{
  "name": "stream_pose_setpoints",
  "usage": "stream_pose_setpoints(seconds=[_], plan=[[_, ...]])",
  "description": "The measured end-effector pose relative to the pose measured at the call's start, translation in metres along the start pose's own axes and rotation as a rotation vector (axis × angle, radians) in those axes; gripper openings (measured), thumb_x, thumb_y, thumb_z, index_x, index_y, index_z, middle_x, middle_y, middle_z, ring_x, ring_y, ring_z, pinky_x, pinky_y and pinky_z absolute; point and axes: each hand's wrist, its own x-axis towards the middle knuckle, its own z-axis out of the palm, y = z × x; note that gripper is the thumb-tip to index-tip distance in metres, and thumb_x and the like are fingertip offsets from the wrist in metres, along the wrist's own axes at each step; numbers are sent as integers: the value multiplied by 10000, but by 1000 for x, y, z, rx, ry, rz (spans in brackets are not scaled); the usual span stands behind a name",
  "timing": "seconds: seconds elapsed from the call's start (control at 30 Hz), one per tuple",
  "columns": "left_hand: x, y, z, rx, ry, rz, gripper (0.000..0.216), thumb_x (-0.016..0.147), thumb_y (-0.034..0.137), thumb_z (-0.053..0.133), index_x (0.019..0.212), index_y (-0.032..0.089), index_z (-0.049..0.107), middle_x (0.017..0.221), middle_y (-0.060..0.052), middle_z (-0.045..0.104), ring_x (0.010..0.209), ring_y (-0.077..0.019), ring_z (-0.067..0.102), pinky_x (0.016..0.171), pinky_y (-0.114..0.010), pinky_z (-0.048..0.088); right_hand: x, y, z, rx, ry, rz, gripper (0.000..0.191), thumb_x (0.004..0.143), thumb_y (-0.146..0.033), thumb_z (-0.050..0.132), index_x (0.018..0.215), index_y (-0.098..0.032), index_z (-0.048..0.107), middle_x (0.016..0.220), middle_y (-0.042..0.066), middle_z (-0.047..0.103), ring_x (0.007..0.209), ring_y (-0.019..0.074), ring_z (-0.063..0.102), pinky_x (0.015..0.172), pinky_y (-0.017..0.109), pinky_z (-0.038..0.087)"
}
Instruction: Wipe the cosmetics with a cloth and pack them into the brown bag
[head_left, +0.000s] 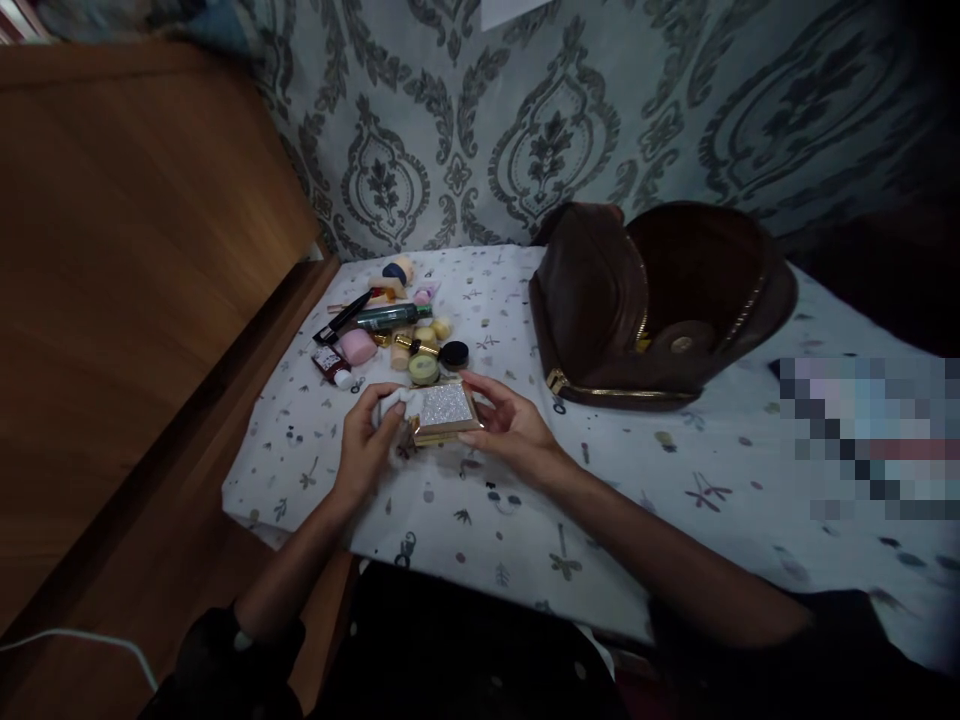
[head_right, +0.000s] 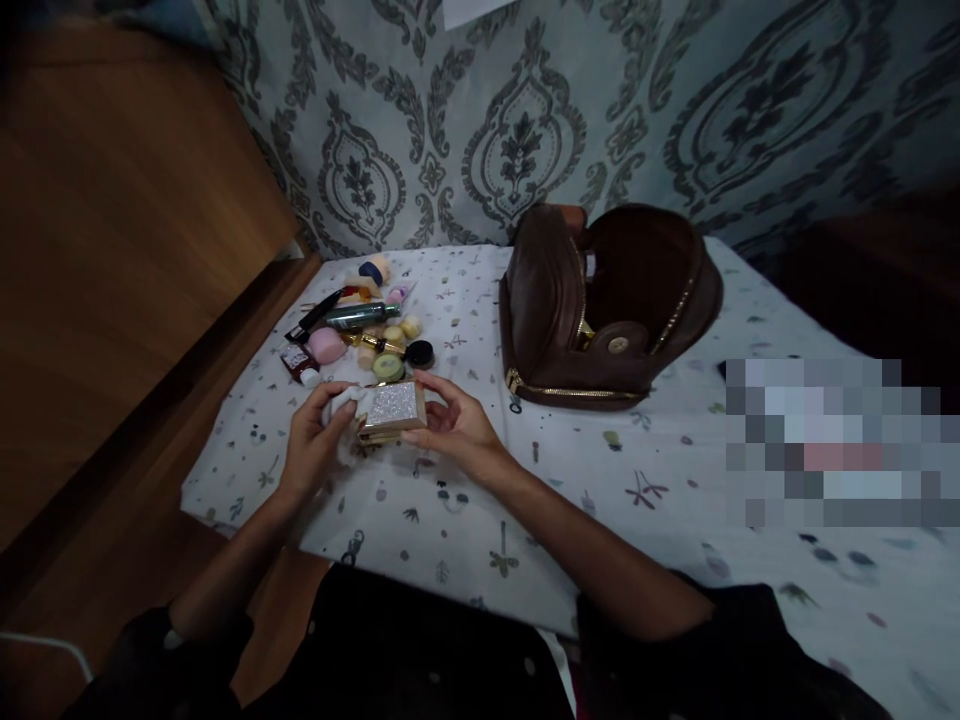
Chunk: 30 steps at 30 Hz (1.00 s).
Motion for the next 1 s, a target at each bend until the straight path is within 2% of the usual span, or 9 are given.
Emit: stream_pose_setpoints(seconds=[0.13,0.33,0.53,0.73,0.83,1.0], plan=[[8,0,4,-66,30,-49,177,870,360,605,948,201,614,887,-11,639,865,-183,589,790,-277,481,-2,-4,2,94,38,84,684,595,-416,884,1216,-261,643,1431,74,559,1312,284,528,1129,494,414],[19,5,4,-71,-7,-14,210,858,376,629,959,191,639,883,-8,669,829,-174,608,800,-281,480,-4,-9,-1,93,-70,190,674,642,-451,854,1248,-244,645,1426,108,567,1304,313,540,1066,533,466],[29,9,4,-114,-27,-49,221,810,364,668,946,193,636,826,2,645,694,-152,579,633,-256,478,-1,-1,-5,-43,-214,122,797,581,-441,897,1297,-268,594,1391,79,601,1316,291,535,1141,514,378],[33,12,9,-198,-53,-56,196,791,340,680,913,192,642,781,17,617,653,-132,546,589,-235,452,-2,0,-5,-334,-243,16,848,593,-443,884,1338,-244,533,1354,108,596,1240,285,572,1068,480,445],[32,11,10,-149,-66,-20,182,804,326,667,925,191,657,797,14,633,692,-140,560,638,-241,457,-3,-2,-3,-434,-236,-1,827,607,-446,869,1325,-209,533,1345,132,590,1199,293,588,1026,478,468],[31,14,10,-32,-113,77,170,840,290,625,963,182,673,920,-18,693,874,-188,623,819,-285,468,-3,-1,-2,-411,-170,0,819,589,-441,875,1295,-190,546,1269,130,624,1162,292,592,1012,473,463]])
